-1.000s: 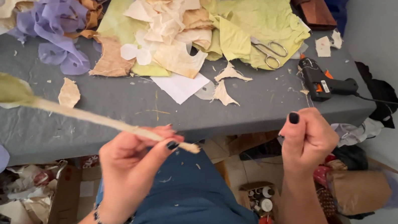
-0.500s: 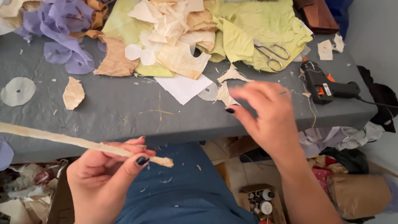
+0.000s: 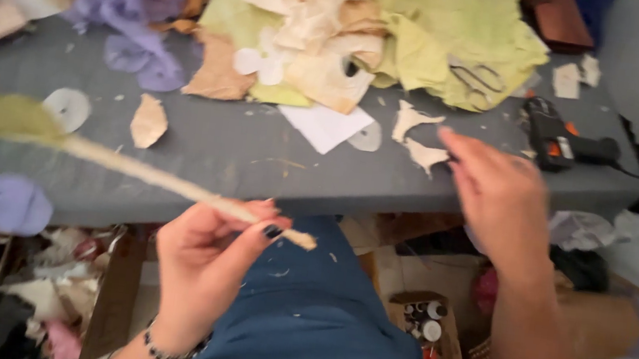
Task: Creating a decorative flower by cutting fabric scraps and gluing them onto a wooden stick using a hot glue gun.
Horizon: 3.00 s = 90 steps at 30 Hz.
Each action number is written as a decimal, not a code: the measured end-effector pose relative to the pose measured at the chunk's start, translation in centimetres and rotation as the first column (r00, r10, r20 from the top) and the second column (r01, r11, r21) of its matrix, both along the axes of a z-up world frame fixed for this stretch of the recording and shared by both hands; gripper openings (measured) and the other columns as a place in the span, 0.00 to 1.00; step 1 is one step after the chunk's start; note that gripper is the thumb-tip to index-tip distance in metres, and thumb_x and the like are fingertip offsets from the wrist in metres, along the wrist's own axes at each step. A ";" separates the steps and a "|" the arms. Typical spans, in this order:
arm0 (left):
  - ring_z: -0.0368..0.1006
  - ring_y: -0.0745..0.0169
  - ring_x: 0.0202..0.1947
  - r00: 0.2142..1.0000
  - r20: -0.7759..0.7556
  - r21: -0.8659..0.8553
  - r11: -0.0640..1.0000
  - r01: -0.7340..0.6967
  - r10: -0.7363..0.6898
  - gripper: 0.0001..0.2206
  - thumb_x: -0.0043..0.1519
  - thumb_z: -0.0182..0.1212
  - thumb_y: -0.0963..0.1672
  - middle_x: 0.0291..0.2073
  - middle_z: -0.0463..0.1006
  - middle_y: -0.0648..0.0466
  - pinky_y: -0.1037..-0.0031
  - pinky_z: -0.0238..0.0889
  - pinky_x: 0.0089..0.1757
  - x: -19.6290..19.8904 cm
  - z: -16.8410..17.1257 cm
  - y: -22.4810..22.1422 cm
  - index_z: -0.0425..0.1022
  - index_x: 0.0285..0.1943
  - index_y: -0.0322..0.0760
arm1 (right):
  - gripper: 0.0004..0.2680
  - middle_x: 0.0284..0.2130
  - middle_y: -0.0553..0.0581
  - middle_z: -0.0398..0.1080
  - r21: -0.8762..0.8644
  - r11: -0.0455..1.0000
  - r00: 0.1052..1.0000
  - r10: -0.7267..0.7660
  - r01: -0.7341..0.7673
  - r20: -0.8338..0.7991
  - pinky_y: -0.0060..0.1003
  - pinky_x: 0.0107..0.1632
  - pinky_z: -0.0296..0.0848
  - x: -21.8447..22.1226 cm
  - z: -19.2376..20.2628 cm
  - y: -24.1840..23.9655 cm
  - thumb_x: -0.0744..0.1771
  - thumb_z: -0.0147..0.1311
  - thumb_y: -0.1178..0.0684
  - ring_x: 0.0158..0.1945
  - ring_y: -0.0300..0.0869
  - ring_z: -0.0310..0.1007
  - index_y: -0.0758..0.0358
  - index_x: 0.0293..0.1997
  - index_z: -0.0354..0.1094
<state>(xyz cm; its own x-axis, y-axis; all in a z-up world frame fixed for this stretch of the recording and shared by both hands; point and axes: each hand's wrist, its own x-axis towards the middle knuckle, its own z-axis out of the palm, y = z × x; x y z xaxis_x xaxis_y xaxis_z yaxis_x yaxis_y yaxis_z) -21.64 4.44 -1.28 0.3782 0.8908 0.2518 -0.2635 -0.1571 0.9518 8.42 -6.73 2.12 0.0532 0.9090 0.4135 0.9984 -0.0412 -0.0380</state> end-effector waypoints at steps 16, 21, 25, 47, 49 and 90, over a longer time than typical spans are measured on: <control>0.85 0.57 0.41 0.984 0.140 -0.081 0.990 0.118 -0.106 0.02 0.62 0.66 0.38 0.36 0.84 0.48 0.72 0.79 0.47 2.7 0.1 0.7 0.77 0.40 0.33 | 0.08 0.33 0.65 0.72 0.418 0.903 0.925 0.070 0.101 -0.374 0.34 0.40 0.75 -0.6 -1.1 -2.2 0.76 0.39 0.67 0.36 0.47 0.74 0.78 0.45 0.66; 0.84 0.56 0.43 0.982 0.149 -0.069 0.989 0.129 -0.117 0.01 0.63 0.64 0.37 0.39 0.83 0.46 0.73 0.79 0.47 3.1 -0.3 1.0 0.76 0.41 0.31 | 0.13 0.24 0.55 0.66 0.344 0.916 0.862 -0.003 0.205 -0.506 0.32 0.36 0.66 -1.1 -1.8 -1.9 0.76 0.40 0.52 0.28 0.39 0.66 0.70 0.41 0.69; 0.84 0.54 0.43 0.978 0.167 -0.039 0.991 0.129 -0.121 0.02 0.64 0.62 0.37 0.40 0.82 0.47 0.71 0.79 0.48 3.1 -0.6 1.1 0.75 0.40 0.32 | 0.13 0.24 0.53 0.70 0.364 0.923 0.936 0.012 0.126 -0.353 0.37 0.39 0.64 -0.4 -2.2 -1.9 0.74 0.46 0.52 0.28 0.41 0.67 0.65 0.33 0.72; 0.79 0.74 0.33 0.999 0.012 -0.138 0.990 0.034 -0.033 0.04 0.58 0.71 0.40 0.30 0.85 0.52 0.83 0.75 0.38 2.9 0.0 0.8 0.81 0.38 0.32 | 0.10 0.53 0.67 0.77 0.295 0.949 0.993 0.098 -0.114 0.069 0.48 0.61 0.74 3.5 -0.5 2.7 0.70 0.62 0.70 0.55 0.54 0.78 0.69 0.57 0.77; 0.77 0.76 0.32 1.000 0.002 -0.134 0.991 0.028 -0.028 0.04 0.58 0.71 0.40 0.29 0.85 0.53 0.84 0.73 0.37 2.7 0.0 0.9 0.82 0.38 0.32 | 0.03 0.43 0.61 0.79 0.399 0.915 0.995 0.033 -0.067 0.092 0.45 0.51 0.72 3.2 -0.9 1.6 0.71 0.65 0.66 0.44 0.50 0.77 0.69 0.49 0.81; 0.82 0.62 0.39 0.986 0.102 -0.043 0.991 -0.128 0.131 0.04 0.57 0.70 0.36 0.33 0.84 0.48 0.76 0.78 0.43 -1.9 -1.4 -0.6 0.79 0.34 0.31 | 0.09 0.25 0.57 0.72 0.596 0.794 0.833 0.409 -0.123 -0.372 0.34 0.34 0.75 -12.9 -3.2 -0.3 0.57 0.71 0.56 0.28 0.41 0.71 0.63 0.26 0.70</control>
<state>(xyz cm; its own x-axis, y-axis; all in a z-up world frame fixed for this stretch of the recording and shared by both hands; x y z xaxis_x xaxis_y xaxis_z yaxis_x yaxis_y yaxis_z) -23.59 3.85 -2.66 0.2324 0.9398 0.2506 -0.3415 -0.1624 0.9257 -4.44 -6.99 -1.03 0.1553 0.5568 0.8160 0.8166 0.3924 -0.4232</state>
